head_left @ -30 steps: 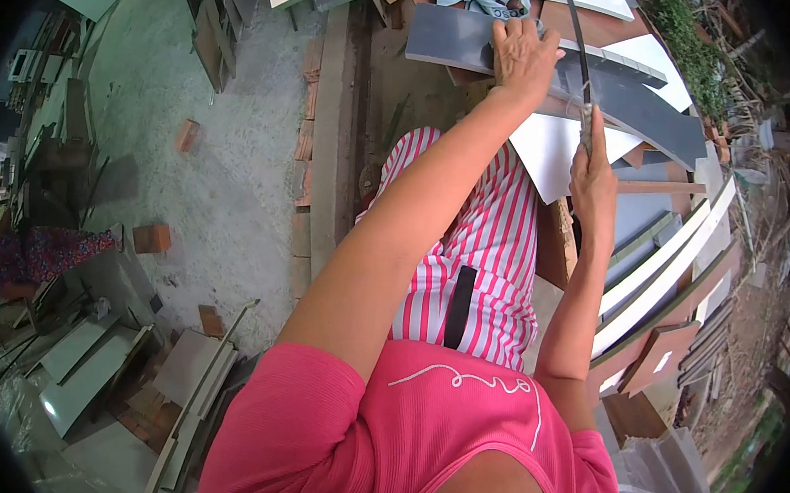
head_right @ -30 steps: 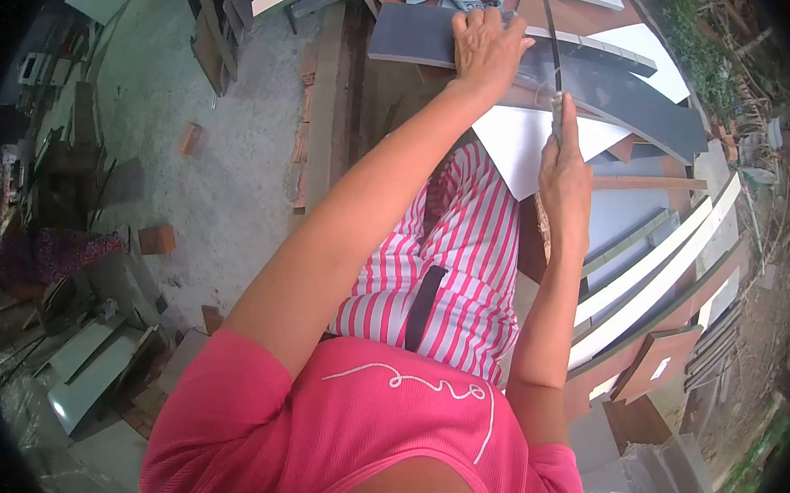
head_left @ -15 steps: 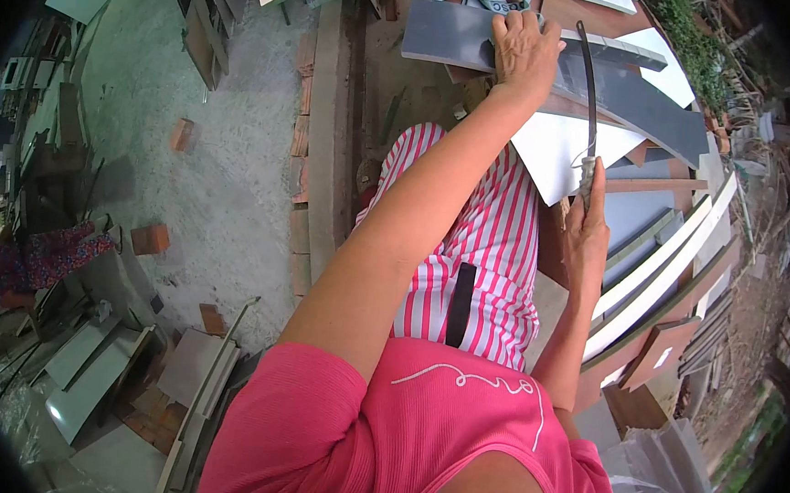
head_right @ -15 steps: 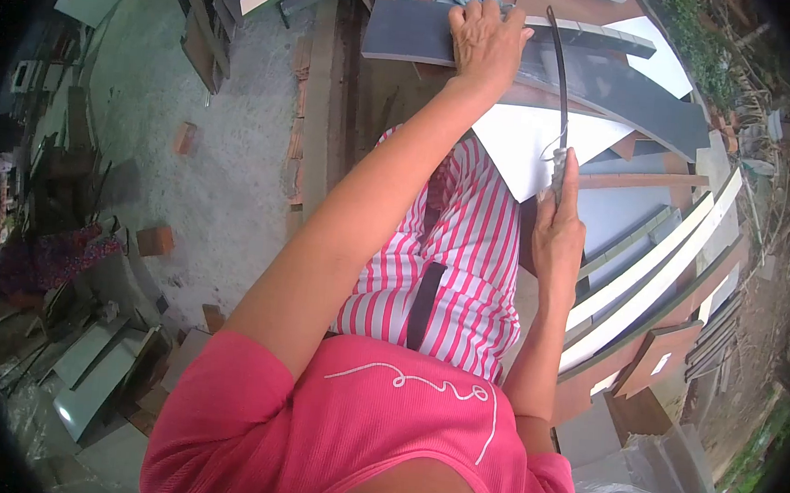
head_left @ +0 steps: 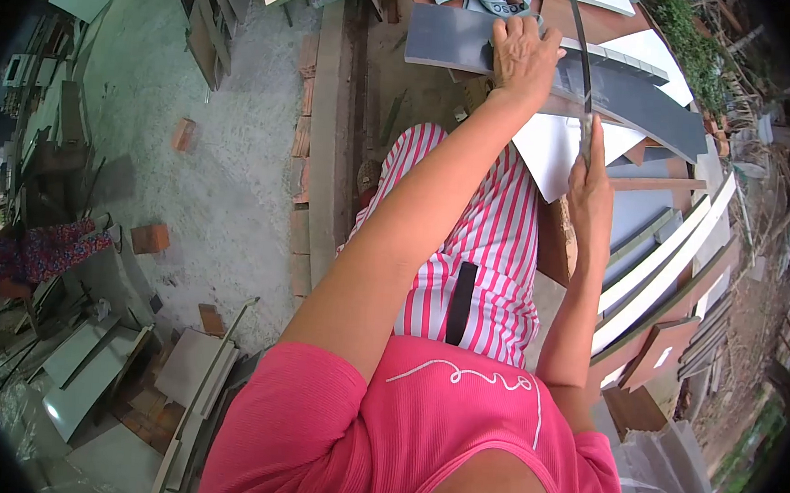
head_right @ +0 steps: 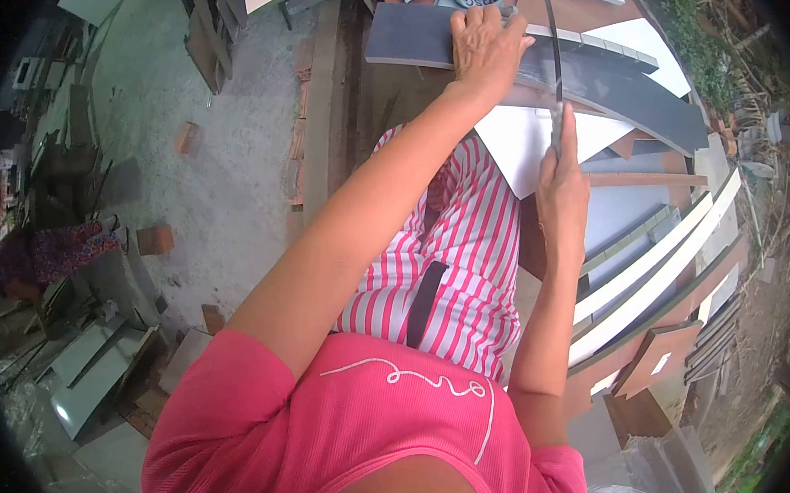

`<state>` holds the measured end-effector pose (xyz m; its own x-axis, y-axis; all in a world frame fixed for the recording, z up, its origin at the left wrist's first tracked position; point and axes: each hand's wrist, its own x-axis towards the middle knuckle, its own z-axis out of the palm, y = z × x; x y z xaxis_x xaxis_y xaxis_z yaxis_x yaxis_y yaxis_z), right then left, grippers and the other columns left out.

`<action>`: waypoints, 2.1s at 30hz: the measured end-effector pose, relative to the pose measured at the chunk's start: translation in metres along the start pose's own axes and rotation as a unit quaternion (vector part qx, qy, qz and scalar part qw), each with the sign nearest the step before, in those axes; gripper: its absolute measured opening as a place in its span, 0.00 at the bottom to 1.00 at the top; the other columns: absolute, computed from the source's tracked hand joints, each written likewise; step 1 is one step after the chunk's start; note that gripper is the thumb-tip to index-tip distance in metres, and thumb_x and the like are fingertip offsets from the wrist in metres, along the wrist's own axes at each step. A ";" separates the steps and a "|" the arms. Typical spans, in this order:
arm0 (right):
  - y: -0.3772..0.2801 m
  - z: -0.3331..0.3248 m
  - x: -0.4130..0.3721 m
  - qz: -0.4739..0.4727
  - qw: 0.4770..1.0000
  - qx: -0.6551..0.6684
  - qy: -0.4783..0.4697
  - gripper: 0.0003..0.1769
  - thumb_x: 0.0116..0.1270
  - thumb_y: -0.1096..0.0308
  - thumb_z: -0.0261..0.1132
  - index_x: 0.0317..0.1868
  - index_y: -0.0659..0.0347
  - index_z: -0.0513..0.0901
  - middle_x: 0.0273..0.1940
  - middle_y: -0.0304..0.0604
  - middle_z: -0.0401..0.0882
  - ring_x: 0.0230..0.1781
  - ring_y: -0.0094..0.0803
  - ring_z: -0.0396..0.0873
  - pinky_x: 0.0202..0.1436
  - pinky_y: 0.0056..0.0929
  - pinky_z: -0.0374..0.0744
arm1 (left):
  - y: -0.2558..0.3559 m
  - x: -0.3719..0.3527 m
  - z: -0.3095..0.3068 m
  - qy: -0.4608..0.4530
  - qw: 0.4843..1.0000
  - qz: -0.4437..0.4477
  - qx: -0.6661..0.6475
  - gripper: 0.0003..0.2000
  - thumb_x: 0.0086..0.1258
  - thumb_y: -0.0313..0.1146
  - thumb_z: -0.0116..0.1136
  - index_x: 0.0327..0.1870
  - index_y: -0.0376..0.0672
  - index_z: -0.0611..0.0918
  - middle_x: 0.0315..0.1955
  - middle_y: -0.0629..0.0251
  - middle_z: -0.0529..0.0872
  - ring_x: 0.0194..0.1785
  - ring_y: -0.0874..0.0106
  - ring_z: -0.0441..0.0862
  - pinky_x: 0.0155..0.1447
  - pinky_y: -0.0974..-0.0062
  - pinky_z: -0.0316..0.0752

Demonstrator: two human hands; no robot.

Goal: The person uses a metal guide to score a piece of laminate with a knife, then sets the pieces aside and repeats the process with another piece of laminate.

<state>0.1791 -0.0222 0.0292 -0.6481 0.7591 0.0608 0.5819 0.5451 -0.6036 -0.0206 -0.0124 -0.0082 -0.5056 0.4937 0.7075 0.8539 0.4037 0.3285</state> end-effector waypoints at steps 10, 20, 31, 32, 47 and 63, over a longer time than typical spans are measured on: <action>-0.002 -0.006 -0.025 0.076 0.997 0.005 -0.032 0.33 0.73 0.69 0.49 0.76 0.36 0.54 0.49 0.64 0.81 0.42 0.55 0.82 0.47 0.47 0.77 | 0.001 0.000 -0.002 0.004 1.000 0.005 0.014 0.10 0.60 0.41 0.67 0.37 0.47 0.84 0.32 0.60 0.78 0.43 0.61 0.72 0.52 0.60 0.59; -0.016 0.005 0.042 0.073 0.996 0.034 -0.044 0.33 0.73 0.68 0.49 0.76 0.36 0.54 0.48 0.66 0.81 0.48 0.63 0.80 0.46 0.52 0.75 | 0.003 -0.003 -0.003 -0.006 1.000 -0.013 0.006 0.10 0.59 0.41 0.67 0.37 0.47 0.84 0.33 0.59 0.78 0.45 0.61 0.72 0.53 0.60 0.60; 0.004 0.004 -0.059 0.108 0.994 0.021 -0.021 0.34 0.74 0.68 0.49 0.76 0.34 0.52 0.46 0.67 0.80 0.45 0.61 0.81 0.46 0.52 0.75 | 0.001 -0.003 0.001 0.017 1.000 0.002 -0.004 0.10 0.59 0.40 0.67 0.36 0.45 0.84 0.33 0.58 0.78 0.44 0.61 0.72 0.52 0.60 0.59; -0.001 0.001 -0.058 0.131 0.990 0.025 -0.034 0.33 0.74 0.68 0.49 0.76 0.34 0.53 0.45 0.67 0.80 0.45 0.61 0.82 0.45 0.51 0.75 | 0.001 -0.003 0.003 0.018 1.000 0.002 -0.003 0.10 0.59 0.40 0.67 0.36 0.45 0.84 0.33 0.58 0.78 0.44 0.61 0.72 0.52 0.60 0.59; -0.001 0.005 0.014 -0.010 0.999 0.032 0.010 0.32 0.73 0.69 0.48 0.75 0.38 0.55 0.48 0.65 0.81 0.46 0.60 0.82 0.44 0.50 0.75 | 0.004 -0.006 -0.007 0.010 1.000 -0.005 -0.003 0.10 0.58 0.40 0.68 0.36 0.46 0.83 0.33 0.59 0.78 0.43 0.61 0.72 0.52 0.60 0.60; -0.004 -0.005 0.002 0.031 0.999 0.016 -0.022 0.33 0.74 0.68 0.49 0.76 0.33 0.54 0.53 0.65 0.79 0.50 0.56 0.82 0.49 0.46 0.77 | 0.005 -0.009 -0.009 0.012 1.000 0.015 -0.005 0.12 0.59 0.41 0.68 0.37 0.45 0.84 0.33 0.59 0.79 0.44 0.61 0.72 0.51 0.61 0.60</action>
<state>0.1780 -0.0213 0.0357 -0.6328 0.7742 -0.0128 0.6058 0.4847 -0.6309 -0.0108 -0.0220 -0.0072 -0.4758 0.4868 0.7325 0.8704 0.3801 0.3128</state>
